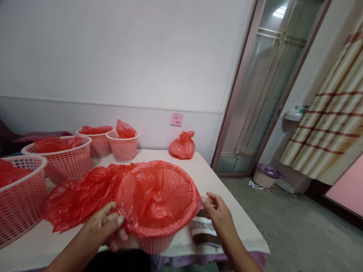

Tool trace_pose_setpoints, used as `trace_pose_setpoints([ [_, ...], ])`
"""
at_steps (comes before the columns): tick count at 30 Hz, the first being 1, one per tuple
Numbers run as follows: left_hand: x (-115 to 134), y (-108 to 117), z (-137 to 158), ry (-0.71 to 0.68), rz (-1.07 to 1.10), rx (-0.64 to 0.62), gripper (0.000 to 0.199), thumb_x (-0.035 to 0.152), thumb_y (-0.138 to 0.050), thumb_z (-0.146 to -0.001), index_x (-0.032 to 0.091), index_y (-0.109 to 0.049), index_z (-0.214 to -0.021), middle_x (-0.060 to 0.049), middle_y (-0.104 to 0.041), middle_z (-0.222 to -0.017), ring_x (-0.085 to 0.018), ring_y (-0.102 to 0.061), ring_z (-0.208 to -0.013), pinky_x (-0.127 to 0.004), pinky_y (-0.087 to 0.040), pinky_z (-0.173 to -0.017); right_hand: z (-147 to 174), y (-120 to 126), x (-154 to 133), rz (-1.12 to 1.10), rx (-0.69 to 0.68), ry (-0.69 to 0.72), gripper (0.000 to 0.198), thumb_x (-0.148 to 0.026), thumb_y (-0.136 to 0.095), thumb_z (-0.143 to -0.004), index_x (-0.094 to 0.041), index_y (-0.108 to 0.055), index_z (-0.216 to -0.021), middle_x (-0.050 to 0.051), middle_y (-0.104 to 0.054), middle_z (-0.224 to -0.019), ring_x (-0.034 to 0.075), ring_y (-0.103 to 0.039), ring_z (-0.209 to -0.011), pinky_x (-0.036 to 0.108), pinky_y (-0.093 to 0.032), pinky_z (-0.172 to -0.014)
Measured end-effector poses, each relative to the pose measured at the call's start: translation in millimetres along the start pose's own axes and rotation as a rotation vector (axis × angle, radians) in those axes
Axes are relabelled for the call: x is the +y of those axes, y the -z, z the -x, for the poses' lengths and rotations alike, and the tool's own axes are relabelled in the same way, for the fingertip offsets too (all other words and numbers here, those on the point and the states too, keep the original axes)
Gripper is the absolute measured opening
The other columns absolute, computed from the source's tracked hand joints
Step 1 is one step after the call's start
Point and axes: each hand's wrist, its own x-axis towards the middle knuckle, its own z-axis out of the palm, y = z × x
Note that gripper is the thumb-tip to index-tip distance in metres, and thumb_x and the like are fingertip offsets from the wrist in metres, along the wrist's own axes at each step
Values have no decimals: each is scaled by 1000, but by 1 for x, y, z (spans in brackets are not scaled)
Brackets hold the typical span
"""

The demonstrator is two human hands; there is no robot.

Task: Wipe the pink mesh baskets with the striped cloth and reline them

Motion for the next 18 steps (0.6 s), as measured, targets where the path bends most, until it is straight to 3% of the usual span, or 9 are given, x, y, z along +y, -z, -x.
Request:
trace_pose_setpoints([
  [2, -3, -11, 4, -1, 41, -29, 52, 46, -73, -66, 20, -50, -104, 0, -67, -53, -11, -52, -36, -19, -37, -37, 5, 0, 11, -23, -186, -111, 39, -54, -72, -68, -19, -66, -85, 2, -66, -75, 16, -59, -68, 26, -42, -55],
  [4, -4, -21, 6, -5, 58, -72, 46, 44, -75, -65, 19, -53, -97, -2, -68, -56, -11, -54, -39, -19, -38, -39, 10, -4, 18, -89, -310, -137, 36, -54, -71, -70, -18, -62, -71, -1, -61, -63, 13, -53, -58, 24, -39, -52],
  [8, -3, -30, 6, -6, 78, -110, 33, 43, -74, -67, 19, -56, -80, -4, -69, -57, -12, -57, -44, -20, -41, -44, 12, -10, 13, -150, -301, -56, 33, -47, -73, -68, -19, -56, -62, -3, -57, -57, 10, -46, -51, 24, -35, -51],
  [14, -3, -30, 4, 63, 109, -45, 29, 42, -72, -69, 20, -54, -76, -4, -71, -57, -15, -63, -49, -23, -47, -51, 10, -6, -22, -41, -346, 78, 35, -48, -73, -67, -20, -55, -58, -4, -52, -53, 12, -45, -53, 25, -35, -54],
  [18, 2, -32, 4, 88, 115, -46, 31, 43, -73, -66, 21, -54, -74, -3, -69, -54, -17, -64, -49, -25, -47, -50, 9, -17, -35, -154, -390, 17, 34, -47, -73, -68, -20, -54, -62, -4, -55, -57, 12, -48, -54, 26, -38, -56],
])
